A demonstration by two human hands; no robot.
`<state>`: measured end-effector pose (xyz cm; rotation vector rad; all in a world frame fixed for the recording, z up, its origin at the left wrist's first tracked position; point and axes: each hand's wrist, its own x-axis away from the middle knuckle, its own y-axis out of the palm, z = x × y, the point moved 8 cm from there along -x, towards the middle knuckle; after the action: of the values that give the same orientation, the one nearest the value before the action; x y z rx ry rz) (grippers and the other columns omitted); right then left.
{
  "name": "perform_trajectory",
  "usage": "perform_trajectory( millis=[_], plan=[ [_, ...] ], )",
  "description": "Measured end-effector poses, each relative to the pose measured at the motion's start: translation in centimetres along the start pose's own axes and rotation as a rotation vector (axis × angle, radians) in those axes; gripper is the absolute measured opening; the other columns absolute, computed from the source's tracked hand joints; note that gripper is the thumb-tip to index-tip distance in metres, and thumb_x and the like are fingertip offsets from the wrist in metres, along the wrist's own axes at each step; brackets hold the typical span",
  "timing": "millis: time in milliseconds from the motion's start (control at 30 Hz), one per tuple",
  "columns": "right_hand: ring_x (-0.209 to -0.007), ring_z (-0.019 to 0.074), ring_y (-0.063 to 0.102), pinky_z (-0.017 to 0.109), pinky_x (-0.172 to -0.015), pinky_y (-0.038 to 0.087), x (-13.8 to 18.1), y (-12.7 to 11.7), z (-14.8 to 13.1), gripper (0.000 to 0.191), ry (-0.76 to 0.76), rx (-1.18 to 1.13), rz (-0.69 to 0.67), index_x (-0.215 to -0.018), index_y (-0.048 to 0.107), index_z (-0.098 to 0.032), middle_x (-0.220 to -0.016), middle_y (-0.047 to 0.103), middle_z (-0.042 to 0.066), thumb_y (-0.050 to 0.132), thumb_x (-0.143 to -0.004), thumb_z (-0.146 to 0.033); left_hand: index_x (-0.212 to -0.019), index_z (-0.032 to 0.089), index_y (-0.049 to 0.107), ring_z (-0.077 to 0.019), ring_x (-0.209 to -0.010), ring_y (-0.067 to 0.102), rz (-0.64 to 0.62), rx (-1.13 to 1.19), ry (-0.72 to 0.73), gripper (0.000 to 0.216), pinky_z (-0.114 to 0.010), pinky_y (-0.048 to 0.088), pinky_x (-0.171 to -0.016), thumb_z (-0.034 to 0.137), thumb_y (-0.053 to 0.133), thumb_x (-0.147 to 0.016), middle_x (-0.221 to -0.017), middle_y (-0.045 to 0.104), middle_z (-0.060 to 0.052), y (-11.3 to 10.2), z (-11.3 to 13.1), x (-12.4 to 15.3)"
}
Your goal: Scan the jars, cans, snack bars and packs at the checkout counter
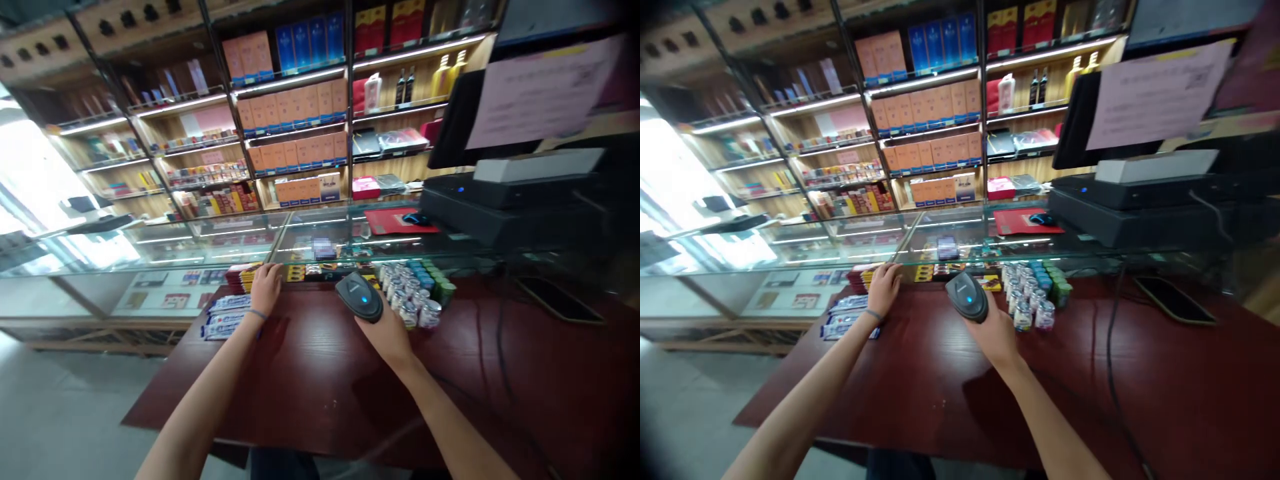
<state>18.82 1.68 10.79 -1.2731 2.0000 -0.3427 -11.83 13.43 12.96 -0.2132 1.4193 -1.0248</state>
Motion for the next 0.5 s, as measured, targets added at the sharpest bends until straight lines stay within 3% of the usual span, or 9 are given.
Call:
perform_trajectory(
  millis=[133, 267, 400, 500],
  plan=[
    [-0.085, 0.0344, 0.074, 0.035, -0.066, 0.051, 0.3, 2.2, -0.4, 0.041, -0.014, 0.036, -0.067, -0.115, 0.057, -0.024, -0.083, 0.076, 0.009, 0.058, -0.078, -0.041, -0.131, 0.017, 0.060, -0.0316, -0.125, 0.050, -0.020, -0.198, -0.046, 0.040, -0.047, 0.041, -0.109, 0.024, 0.053, -0.092, -0.131, 0.055, -0.017, -2.0, -4.6, 0.9],
    [-0.080, 0.0358, 0.075, 0.034, -0.060, 0.047, 0.6, 3.8, -0.4, 0.033, -0.024, 0.086, -0.137, -0.107, 0.057, -0.026, -0.078, 0.076, 0.008, 0.057, -0.078, -0.043, -0.143, 0.017, 0.050, -0.0365, -0.141, 0.035, -0.086, -0.319, -0.058, 0.054, -0.052, 0.030, -0.116, 0.026, 0.057, -0.090, -0.150, 0.043, -0.020, -2.4, -7.8, 1.1],
    [-0.083, 0.0350, 0.075, 0.033, -0.061, 0.046, 0.7, 4.6, 0.1, 0.033, -0.036, 0.072, -0.184, -0.108, 0.055, -0.027, -0.082, 0.077, 0.006, 0.057, -0.079, -0.043, -0.146, 0.024, 0.047, -0.0356, -0.143, 0.035, -0.218, -0.349, -0.061, 0.054, -0.057, 0.026, -0.117, 0.025, 0.053, -0.092, -0.151, 0.046, -0.015, -1.4, -9.5, 1.4],
    [-0.086, 0.0341, 0.075, 0.032, -0.061, 0.046, 0.8, 4.9, 0.4, 0.032, -0.046, 0.049, -0.200, -0.108, 0.054, -0.028, -0.084, 0.077, 0.005, 0.058, -0.079, -0.042, -0.143, 0.026, 0.051, -0.0323, -0.138, 0.042, -0.222, -0.368, -0.067, 0.049, -0.055, 0.028, -0.115, 0.020, 0.045, -0.095, -0.147, 0.051, -0.014, -1.2, -9.7, 2.0]
  ],
)
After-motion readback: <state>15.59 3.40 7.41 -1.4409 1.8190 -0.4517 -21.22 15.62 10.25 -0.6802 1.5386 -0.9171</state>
